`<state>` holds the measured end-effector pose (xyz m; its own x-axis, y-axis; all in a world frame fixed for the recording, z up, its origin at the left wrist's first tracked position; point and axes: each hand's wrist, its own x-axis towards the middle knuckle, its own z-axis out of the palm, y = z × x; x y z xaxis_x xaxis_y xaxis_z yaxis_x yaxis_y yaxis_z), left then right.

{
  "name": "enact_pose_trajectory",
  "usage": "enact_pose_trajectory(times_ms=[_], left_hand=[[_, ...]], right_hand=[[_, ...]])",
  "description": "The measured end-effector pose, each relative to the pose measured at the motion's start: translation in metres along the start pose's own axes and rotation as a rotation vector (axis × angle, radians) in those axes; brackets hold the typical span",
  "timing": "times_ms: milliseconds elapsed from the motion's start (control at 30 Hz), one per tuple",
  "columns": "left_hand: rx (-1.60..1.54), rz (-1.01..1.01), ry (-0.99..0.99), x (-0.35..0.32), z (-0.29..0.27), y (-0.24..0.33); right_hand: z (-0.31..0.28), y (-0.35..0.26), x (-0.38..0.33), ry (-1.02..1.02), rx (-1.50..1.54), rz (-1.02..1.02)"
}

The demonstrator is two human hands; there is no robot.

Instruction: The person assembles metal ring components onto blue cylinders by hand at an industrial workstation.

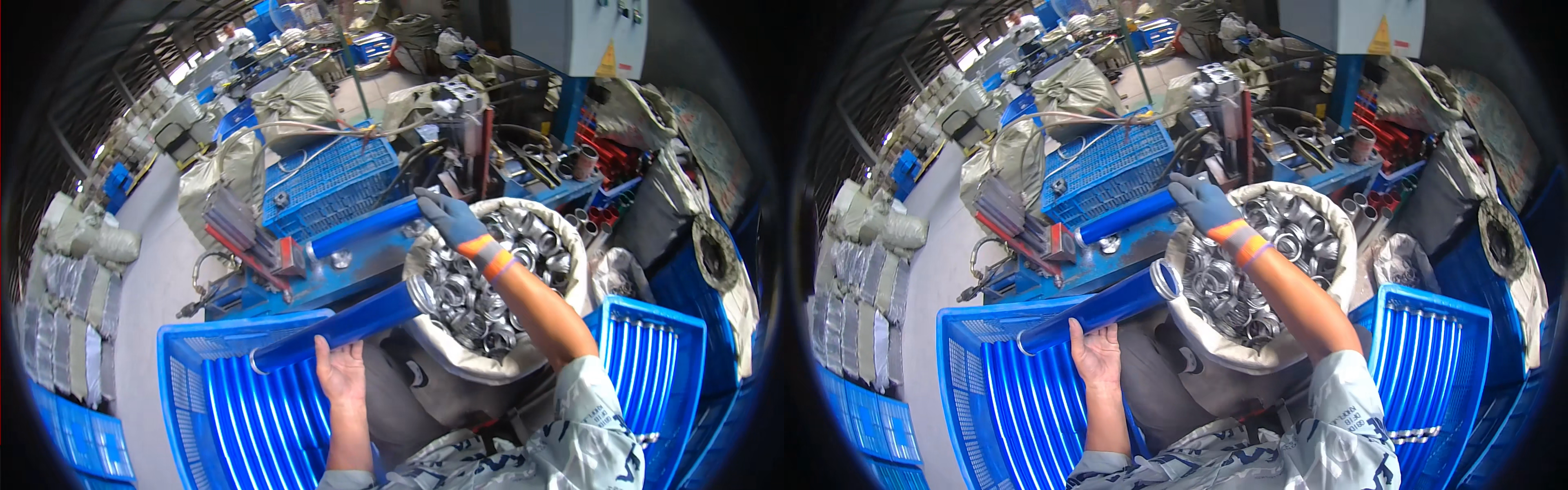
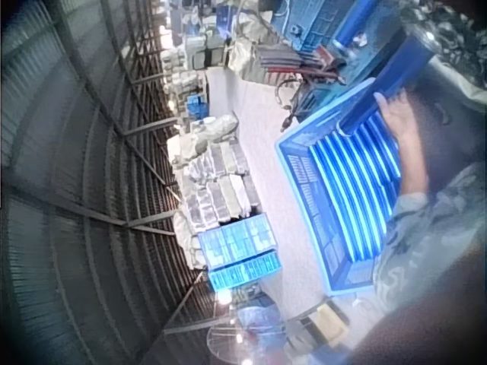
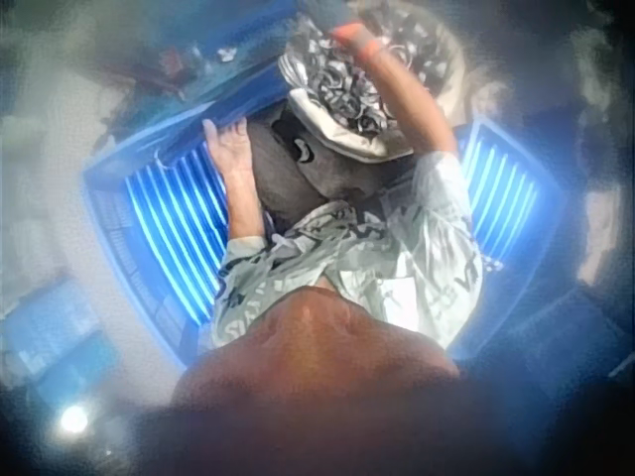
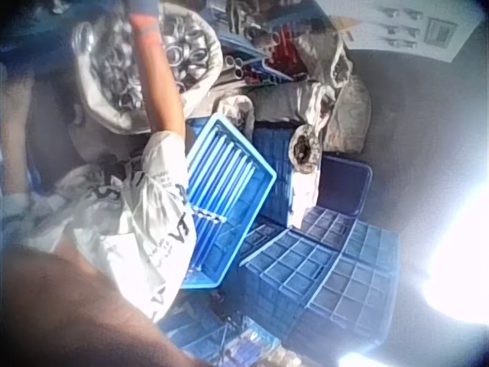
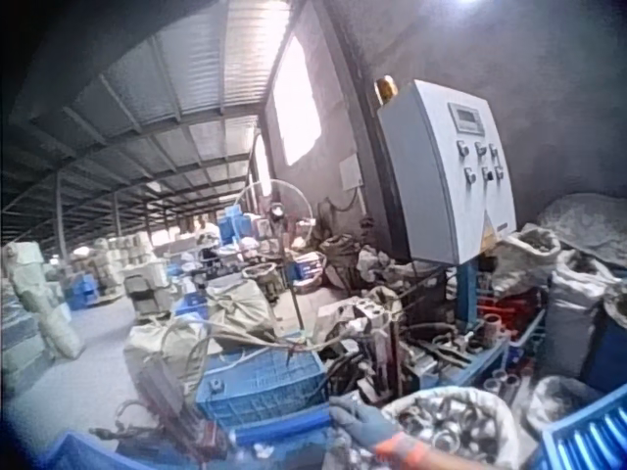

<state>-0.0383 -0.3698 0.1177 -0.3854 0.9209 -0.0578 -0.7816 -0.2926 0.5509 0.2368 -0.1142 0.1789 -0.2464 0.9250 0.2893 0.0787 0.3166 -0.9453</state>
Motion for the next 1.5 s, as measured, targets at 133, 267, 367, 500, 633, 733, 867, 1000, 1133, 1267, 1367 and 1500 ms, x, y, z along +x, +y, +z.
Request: enact_pose_trajectory(times_ms=[133,267,367,500,633,733,867,1000,1133,1267,1367,1500], left_hand=[[0.289,0.22,0.099,0.027,0.002,0.03],[0.59,0.536,0.135,0.061,0.01,0.074],[0.683,0.656,0.234,0.068,-0.02,0.115],[0.687,0.657,0.287,0.071,-0.042,0.133],[0.535,0.59,0.266,0.082,-0.038,0.116],[0.574,0.518,0.278,0.092,-0.024,0.108],[0.407,0.334,0.185,0.109,0.024,0.077],[0.34,0.166,0.0,0.159,0.069,-0.014],[0.268,-0.091,0.041,0.25,0.058,-0.138],[0.331,-0.16,0.183,0.332,0.01,-0.183],[0.374,-0.205,0.301,0.347,0.003,-0.213],[0.351,-0.3,0.229,0.354,-0.005,-0.214]], right_hand=[[0.053,0.083,0.089,-0.016,-0.619,-0.211],[0.063,0.145,0.129,-0.13,-1.225,-0.073],[0.087,0.18,0.131,-0.131,-1.324,-0.028],[0.083,0.178,0.137,-0.236,-1.236,-0.107],[0.048,0.105,0.117,-0.06,-0.756,-0.433],[0.012,-0.009,0.071,0.128,-0.187,-0.556],[-0.074,-0.051,0.004,0.461,-0.169,-0.471],[-0.139,-0.053,-0.087,0.557,0.041,-0.425],[-0.179,-0.059,-0.18,0.664,0.198,-0.387],[-0.213,-0.053,-0.279,0.687,0.1,-0.333],[-0.222,-0.065,-0.322,0.695,0.038,-0.29],[-0.224,-0.07,-0.35,0.83,0.026,-0.294]])
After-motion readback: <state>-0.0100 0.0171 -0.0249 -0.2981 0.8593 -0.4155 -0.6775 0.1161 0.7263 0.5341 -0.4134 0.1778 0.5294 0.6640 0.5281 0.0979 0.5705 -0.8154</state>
